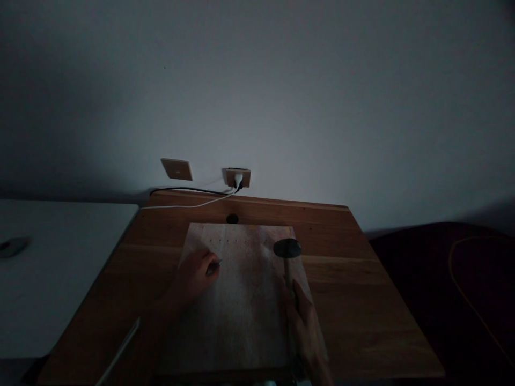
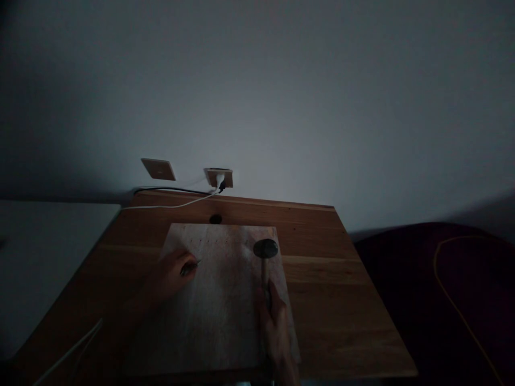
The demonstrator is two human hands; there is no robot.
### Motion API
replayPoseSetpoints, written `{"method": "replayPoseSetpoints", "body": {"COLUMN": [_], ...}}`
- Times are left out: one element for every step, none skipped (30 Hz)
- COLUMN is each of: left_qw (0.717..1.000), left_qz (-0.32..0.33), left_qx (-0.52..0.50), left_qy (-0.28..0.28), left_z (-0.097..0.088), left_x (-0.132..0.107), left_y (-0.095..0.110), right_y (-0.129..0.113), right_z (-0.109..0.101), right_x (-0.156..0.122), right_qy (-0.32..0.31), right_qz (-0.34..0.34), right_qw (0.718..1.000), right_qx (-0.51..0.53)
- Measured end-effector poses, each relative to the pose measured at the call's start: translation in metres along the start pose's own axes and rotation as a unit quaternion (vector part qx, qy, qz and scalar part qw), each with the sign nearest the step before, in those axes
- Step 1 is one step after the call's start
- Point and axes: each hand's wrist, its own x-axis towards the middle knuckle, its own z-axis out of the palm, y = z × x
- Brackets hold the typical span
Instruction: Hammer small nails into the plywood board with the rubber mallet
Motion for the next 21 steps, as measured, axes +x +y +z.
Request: {"method": "replayPoseSetpoints", "body": {"left_qw": [1.000, 1.000, 1.000, 1.000, 1.000, 1.000, 0.999, 0.999, 0.999, 0.999, 0.999, 0.999, 0.998, 0.998, 0.998, 0.997, 0.997, 0.997, 0.996, 0.996, 0.996], "left_qz": [-0.001, 0.000, 0.001, 0.001, 0.001, 0.001, -0.001, -0.005, -0.010, -0.018, -0.027, -0.036, -0.045, -0.055, -0.064, -0.071, -0.077, -0.081, -0.082, -0.081, -0.080], "left_qx": [0.000, 0.002, 0.007, 0.014, 0.020, 0.027, 0.032, 0.036, 0.038, 0.039, 0.038, 0.035, 0.031, 0.026, 0.021, 0.014, 0.007, 0.000, -0.007, -0.013, -0.017], "left_qy": [-0.002, -0.002, -0.001, 0.002, 0.007, 0.010, 0.012, 0.013, 0.014, 0.016, 0.016, 0.016, 0.015, 0.011, 0.007, 0.005, 0.009, 0.015, 0.024, 0.032, 0.038], "left_z": [0.000, 0.000, 0.001, 0.002, 0.002, 0.003, 0.004, 0.004, 0.004, 0.003, 0.002, 0.001, -0.001, -0.002, -0.003, -0.003, -0.003, -0.002, -0.002, -0.001, 0.000], "left_x": [0.000, 0.001, 0.001, 0.001, 0.001, 0.002, 0.002, 0.003, 0.003, 0.003, 0.003, 0.003, 0.002, 0.001, 0.001, 0.000, -0.001, -0.002, -0.002, -0.003, -0.003], "left_y": [0.000, 0.000, 0.000, -0.001, -0.002, -0.003, -0.005, -0.008, -0.010, -0.012, -0.015, -0.017, -0.019, -0.021, -0.023, -0.025, -0.028, -0.030, -0.033, -0.036, -0.038], "right_y": [0.002, 0.003, 0.004, 0.004, 0.004, 0.003, 0.002, 0.002, 0.001, 0.000, -0.001, -0.002, -0.003, -0.004, -0.004, -0.004, -0.004, -0.003, -0.001, 0.001, 0.003], "right_z": [0.000, 0.000, 0.000, -0.001, -0.001, -0.001, -0.002, -0.002, -0.002, -0.002, -0.003, -0.003, -0.003, -0.003, -0.003, -0.003, -0.003, -0.003, -0.003, -0.003, -0.003], "right_x": [0.000, 0.001, 0.001, 0.000, 0.000, 0.000, 0.000, -0.001, -0.001, -0.001, -0.001, -0.001, -0.001, -0.001, -0.001, -0.001, -0.001, -0.002, -0.002, -0.002, -0.001], "right_qy": [-0.009, -0.021, -0.033, -0.036, -0.036, -0.034, -0.033, -0.032, -0.034, -0.036, -0.040, -0.041, -0.041, -0.041, -0.042, -0.043, -0.044, -0.045, -0.048, -0.048, -0.049], "right_qz": [0.004, 0.009, 0.013, 0.012, 0.010, 0.008, 0.007, 0.007, 0.007, 0.008, 0.010, 0.011, 0.011, 0.010, 0.010, 0.010, 0.010, 0.011, 0.012, 0.012, 0.012], "right_qw": [1.000, 1.000, 0.999, 0.999, 0.999, 0.999, 0.999, 0.999, 0.999, 0.999, 0.999, 0.999, 0.999, 0.999, 0.999, 0.999, 0.999, 0.999, 0.998, 0.998, 0.998], "right_qx": [0.004, 0.010, 0.016, 0.021, 0.025, 0.028, 0.029, 0.028, 0.026, 0.023, 0.019, 0.015, 0.014, 0.015, 0.017, 0.019, 0.022, 0.023, 0.025, 0.025, 0.026]}}
